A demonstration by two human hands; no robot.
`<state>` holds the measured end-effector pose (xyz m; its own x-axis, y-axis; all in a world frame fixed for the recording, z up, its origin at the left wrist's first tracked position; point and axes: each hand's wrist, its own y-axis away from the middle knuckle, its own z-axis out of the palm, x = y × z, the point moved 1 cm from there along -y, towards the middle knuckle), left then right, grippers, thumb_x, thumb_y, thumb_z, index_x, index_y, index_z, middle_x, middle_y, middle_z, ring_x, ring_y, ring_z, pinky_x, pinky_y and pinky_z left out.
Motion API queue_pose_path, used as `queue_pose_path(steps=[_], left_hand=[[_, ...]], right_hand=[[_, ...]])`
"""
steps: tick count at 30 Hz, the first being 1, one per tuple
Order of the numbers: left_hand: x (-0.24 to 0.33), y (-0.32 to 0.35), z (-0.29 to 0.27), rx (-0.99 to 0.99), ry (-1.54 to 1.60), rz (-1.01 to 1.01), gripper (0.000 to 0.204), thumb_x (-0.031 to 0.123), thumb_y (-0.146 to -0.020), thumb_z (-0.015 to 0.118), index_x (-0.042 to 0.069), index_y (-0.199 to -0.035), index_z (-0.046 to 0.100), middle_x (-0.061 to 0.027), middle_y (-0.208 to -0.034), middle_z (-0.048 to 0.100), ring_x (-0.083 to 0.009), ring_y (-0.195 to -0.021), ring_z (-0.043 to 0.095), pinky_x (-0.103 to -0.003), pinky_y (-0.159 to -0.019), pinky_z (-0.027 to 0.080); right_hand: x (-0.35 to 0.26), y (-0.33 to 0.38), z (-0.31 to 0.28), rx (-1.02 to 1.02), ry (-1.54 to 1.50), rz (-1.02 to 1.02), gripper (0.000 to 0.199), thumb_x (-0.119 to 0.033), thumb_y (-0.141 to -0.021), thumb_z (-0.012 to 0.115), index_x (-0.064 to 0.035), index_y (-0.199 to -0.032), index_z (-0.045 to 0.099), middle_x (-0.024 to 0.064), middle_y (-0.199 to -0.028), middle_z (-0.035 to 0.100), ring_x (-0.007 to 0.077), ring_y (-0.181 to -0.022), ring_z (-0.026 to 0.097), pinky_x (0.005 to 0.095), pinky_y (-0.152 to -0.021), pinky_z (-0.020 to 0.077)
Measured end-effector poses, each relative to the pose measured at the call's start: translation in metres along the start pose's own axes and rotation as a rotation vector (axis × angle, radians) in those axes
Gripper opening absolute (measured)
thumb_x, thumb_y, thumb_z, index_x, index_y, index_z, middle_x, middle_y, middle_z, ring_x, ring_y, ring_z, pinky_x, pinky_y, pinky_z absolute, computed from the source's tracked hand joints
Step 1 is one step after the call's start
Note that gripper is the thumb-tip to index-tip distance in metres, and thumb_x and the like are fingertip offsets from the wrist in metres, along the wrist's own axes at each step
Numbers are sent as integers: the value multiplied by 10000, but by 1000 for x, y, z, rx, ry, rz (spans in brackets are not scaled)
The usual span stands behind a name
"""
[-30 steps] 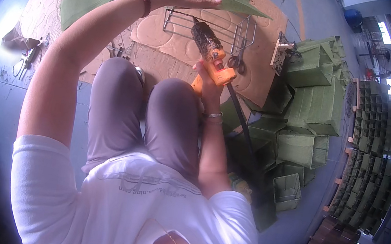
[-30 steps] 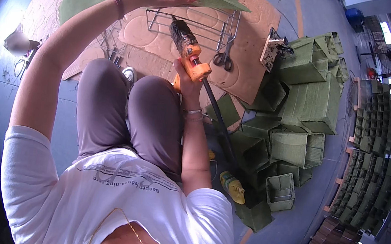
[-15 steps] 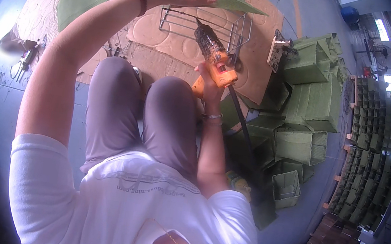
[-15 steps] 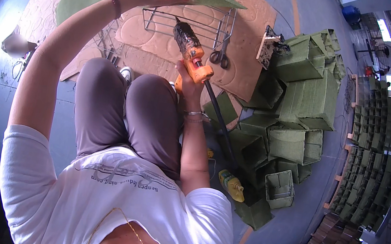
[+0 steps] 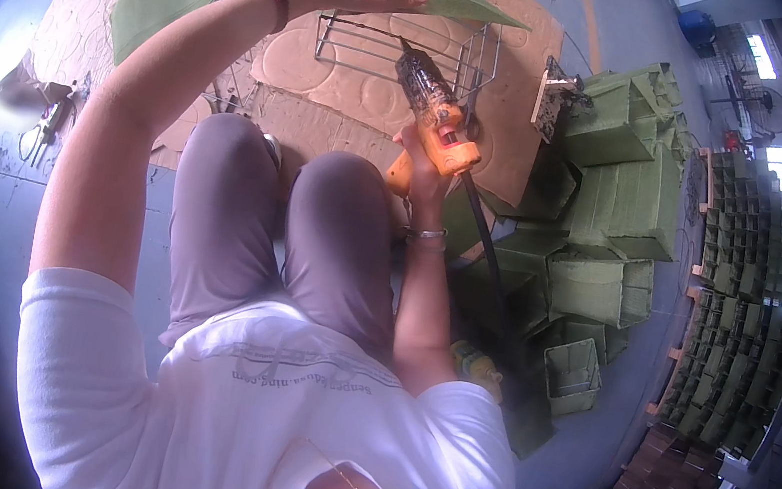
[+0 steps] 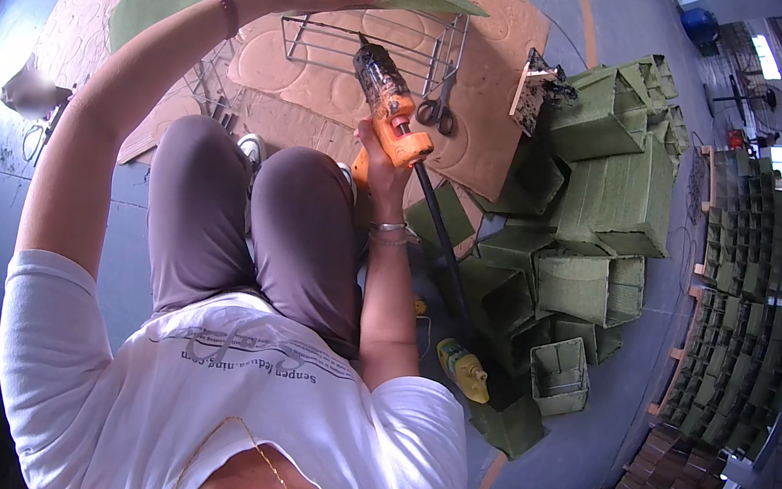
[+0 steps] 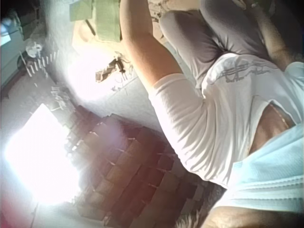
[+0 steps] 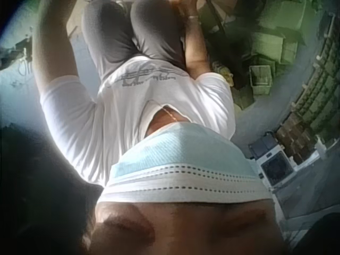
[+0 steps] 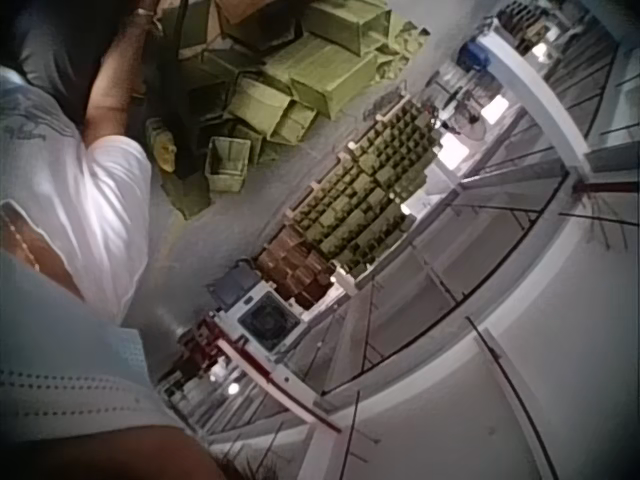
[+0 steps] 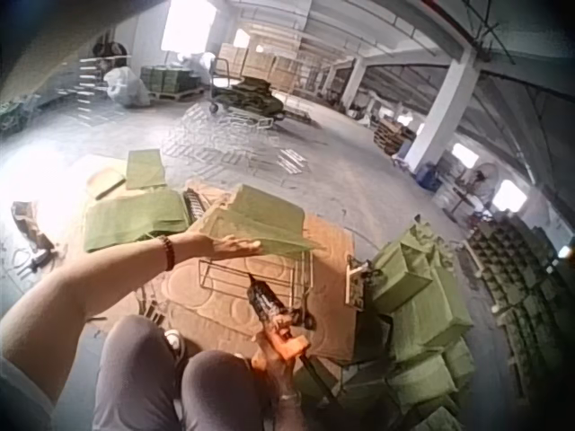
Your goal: Attaching green mesh sheets to metal wire frames using a hot glue gun to assemble products.
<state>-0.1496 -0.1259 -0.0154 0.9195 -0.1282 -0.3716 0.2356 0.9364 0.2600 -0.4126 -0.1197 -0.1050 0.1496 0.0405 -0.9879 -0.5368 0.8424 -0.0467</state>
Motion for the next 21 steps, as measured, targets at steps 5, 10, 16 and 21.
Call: queue_pose_path(steps=[5,10,16,21], left_hand=[[8,-2,0,5,-27,-13,671,540,-899,223,105,-1404,141,-128,-1441,145,-322,-1325,170,-506,-1087,160],[16,-16,-2,11,-57,-23,675,548,-898,201,106,-1405,135,-124,-1446,135,-316,-1328,165,-502,-1089,161],[26,-24,-6,18,-89,-36,681,556,-897,175,107,-1406,128,-119,-1451,123,-309,-1331,159,-498,-1090,162],[34,-30,-8,28,-120,-40,686,564,-895,152,108,-1407,122,-116,-1455,113,-303,-1335,155,-495,-1092,163]], right_hand=[[4,0,0,15,11,-25,148,-100,-799,631,-22,-899,555,28,-785,581,114,-711,569,250,-672,448],[6,-1,-13,26,-4,-43,123,-98,-803,614,-25,-879,549,28,-780,583,110,-725,562,250,-678,436],[8,1,-18,68,-3,-51,99,-79,-806,597,-25,-875,550,25,-772,577,110,-726,558,255,-685,435],[8,2,-18,89,-54,-44,105,-81,-805,598,-28,-882,550,20,-769,577,108,-725,556,251,-683,433]])
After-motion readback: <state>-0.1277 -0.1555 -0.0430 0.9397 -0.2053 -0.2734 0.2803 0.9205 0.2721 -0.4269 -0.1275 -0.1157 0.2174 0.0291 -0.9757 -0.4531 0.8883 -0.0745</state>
